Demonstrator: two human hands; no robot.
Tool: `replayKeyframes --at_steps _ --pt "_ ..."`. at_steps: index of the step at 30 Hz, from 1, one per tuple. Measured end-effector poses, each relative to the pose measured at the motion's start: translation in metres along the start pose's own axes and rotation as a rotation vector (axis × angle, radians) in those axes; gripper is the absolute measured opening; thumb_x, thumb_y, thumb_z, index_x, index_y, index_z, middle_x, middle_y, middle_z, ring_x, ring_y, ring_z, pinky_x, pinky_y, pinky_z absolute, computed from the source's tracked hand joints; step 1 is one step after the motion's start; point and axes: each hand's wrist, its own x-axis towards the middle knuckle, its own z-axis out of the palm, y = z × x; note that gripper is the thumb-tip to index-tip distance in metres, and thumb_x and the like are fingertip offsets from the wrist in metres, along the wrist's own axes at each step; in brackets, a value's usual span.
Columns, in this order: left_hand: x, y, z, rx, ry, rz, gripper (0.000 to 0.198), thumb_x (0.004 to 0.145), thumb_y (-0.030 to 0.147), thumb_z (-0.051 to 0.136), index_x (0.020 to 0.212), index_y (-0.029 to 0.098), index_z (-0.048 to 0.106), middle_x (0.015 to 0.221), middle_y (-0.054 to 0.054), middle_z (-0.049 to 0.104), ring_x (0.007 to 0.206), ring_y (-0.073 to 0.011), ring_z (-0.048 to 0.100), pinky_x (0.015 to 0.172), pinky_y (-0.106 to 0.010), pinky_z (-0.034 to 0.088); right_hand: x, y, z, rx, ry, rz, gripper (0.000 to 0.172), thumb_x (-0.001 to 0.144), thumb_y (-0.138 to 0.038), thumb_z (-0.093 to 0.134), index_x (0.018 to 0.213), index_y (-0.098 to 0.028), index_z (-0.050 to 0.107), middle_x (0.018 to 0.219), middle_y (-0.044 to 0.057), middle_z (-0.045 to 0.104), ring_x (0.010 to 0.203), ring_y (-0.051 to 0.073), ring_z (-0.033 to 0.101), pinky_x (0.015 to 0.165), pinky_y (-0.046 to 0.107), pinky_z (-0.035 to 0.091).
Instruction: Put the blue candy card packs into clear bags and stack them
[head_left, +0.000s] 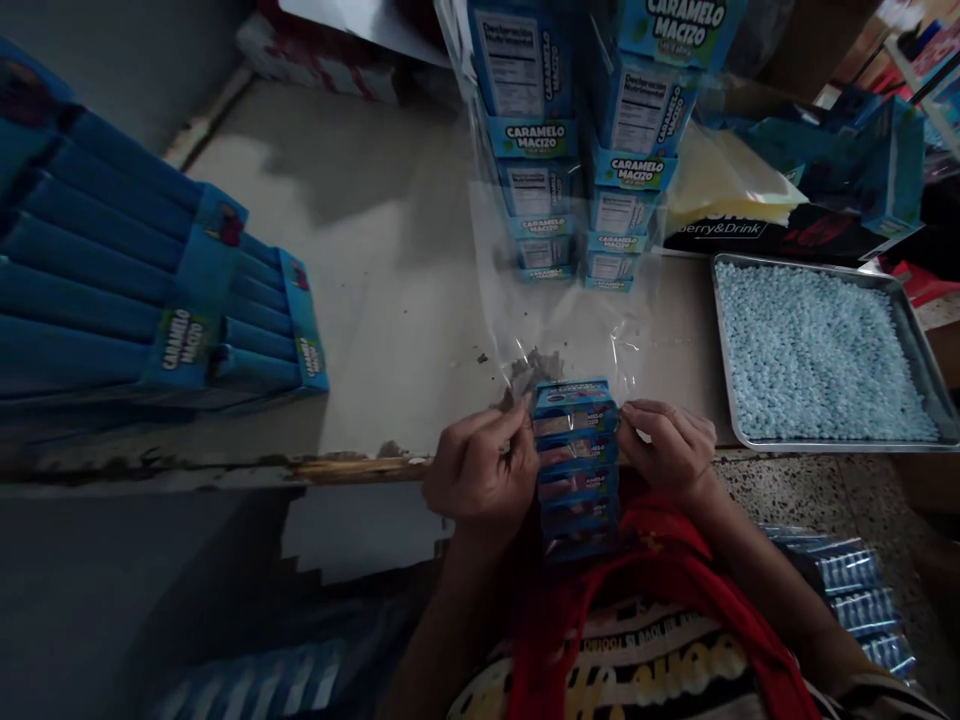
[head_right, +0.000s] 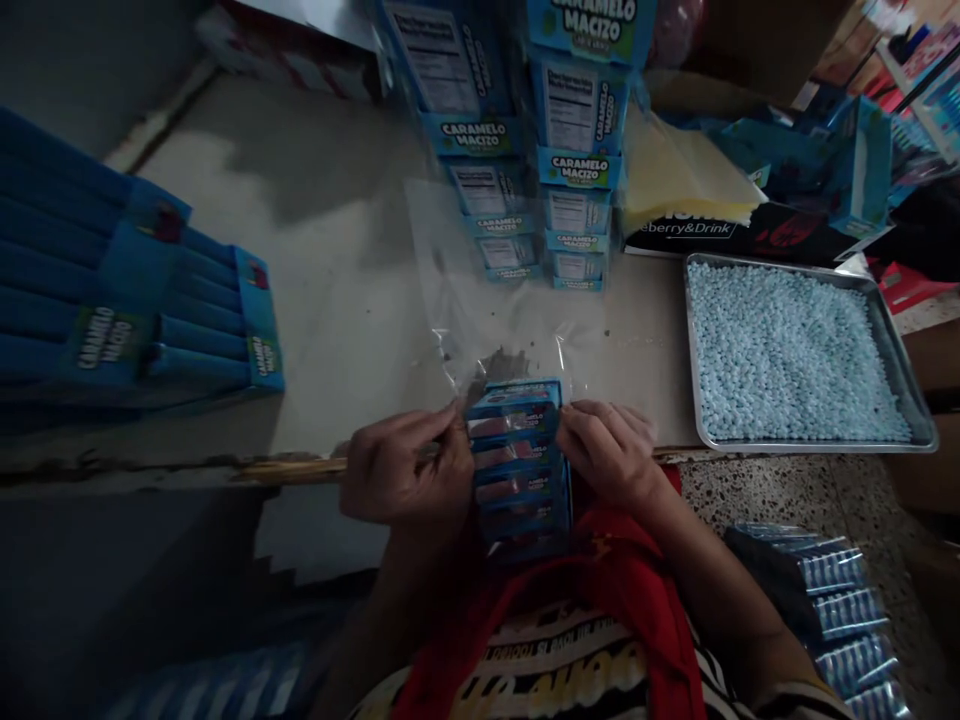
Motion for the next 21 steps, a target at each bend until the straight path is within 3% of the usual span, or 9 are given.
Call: replayKeyframes --at_steps 2,4,6,8,9,13,17,21 --pt "-0.016 -0.01 0.003 -0.016 -0.016 0.077 0.026 0.082 0.007 0.084 0.101 0.022 0.075 0.085 -0.003 0.074 0.075 -0.0152 0.07 0.077 -0.026 0.056 -0.009 0.007 0.007 0.008 -0.013 0.034 0.011 0.098 -0.013 0.069 0.102 -0.023 0.064 0.087 -0.001 0.082 0.071 0.011 0.075 0.067 0.025 0.054" --pt "-0.03 -0.019 0.009 -0.007 -0.041 -0.007 0.014 0.087 0.017 0.081 0.098 0.022 0.073 0.085 -0.004 0.074 0.077 -0.017 0.07 0.078 -0.028 0.055 -0.018 0.013 0.017 0.015 -0.025 0.05 0.01 0.1 -0.014 0.065 0.104 -0.023 0.063 0.089 0.0 0.082 0.073 0.012 0.076 0.069 0.025 0.055" --pt "-0.04 -0.023 0.018 0.006 -0.123 -0.298 0.012 0.091 0.031 0.077 0.095 0.021 0.07 0.087 -0.004 0.074 0.079 -0.0186 0.07 0.077 -0.03 0.054 -0.025 0.018 0.029 0.014 -0.015 0.069 0.012 0.1 -0.012 0.063 0.102 -0.024 0.063 0.091 0.001 0.082 0.076 0.013 0.077 0.071 0.026 0.055" --pt "-0.044 -0.025 0.027 -0.003 -0.28 -0.593 0.021 0.091 0.041 0.075 0.094 0.022 0.069 0.087 -0.003 0.073 0.079 -0.0195 0.07 0.075 -0.031 0.052 -0.03 0.02 0.039 -0.006 0.014 0.149 0.015 0.097 -0.01 0.062 0.099 -0.024 0.063 0.09 0.001 0.081 0.077 0.015 0.077 0.07 0.027 0.056" --pt "-0.045 -0.025 0.029 -0.019 -0.362 -0.675 0.023 0.091 0.044 0.074 0.093 0.022 0.069 0.086 -0.002 0.073 0.078 -0.0194 0.069 0.073 -0.03 0.05 -0.031 0.02 0.043 -0.009 0.021 0.22 0.015 0.096 -0.01 0.061 0.098 -0.024 0.063 0.089 0.001 0.081 0.077 0.016 0.077 0.07 0.028 0.056" --pt "-0.041 -0.025 0.028 -0.115 -0.523 -0.657 0.028 0.096 0.046 0.063 0.081 0.022 0.067 0.083 -0.004 0.071 0.078 -0.0189 0.066 0.072 -0.031 0.046 -0.034 0.015 0.05 0.149 -0.065 0.506 0.012 0.092 -0.014 0.059 0.096 -0.024 0.064 0.086 0.0 0.077 0.077 0.016 0.073 0.072 0.029 0.058" --pt "-0.039 -0.027 0.025 -0.138 -0.546 -0.798 0.027 0.089 0.051 0.068 0.089 0.023 0.069 0.088 -0.004 0.076 0.083 -0.0219 0.071 0.075 -0.032 0.05 -0.036 0.016 0.05 0.224 -0.009 0.553 0.017 0.089 -0.014 0.063 0.103 -0.023 0.06 0.094 0.001 0.069 0.078 0.015 0.066 0.071 0.029 0.056" --pt "-0.04 -0.027 0.026 -0.092 -0.566 -0.951 0.041 0.08 0.056 0.076 0.107 0.026 0.07 0.095 -0.004 0.08 0.092 -0.0267 0.076 0.079 -0.035 0.055 -0.036 0.024 0.055 0.234 -0.037 0.558 0.025 0.09 -0.022 0.071 0.111 -0.024 0.057 0.1 0.002 0.063 0.084 0.017 0.062 0.072 0.031 0.056"
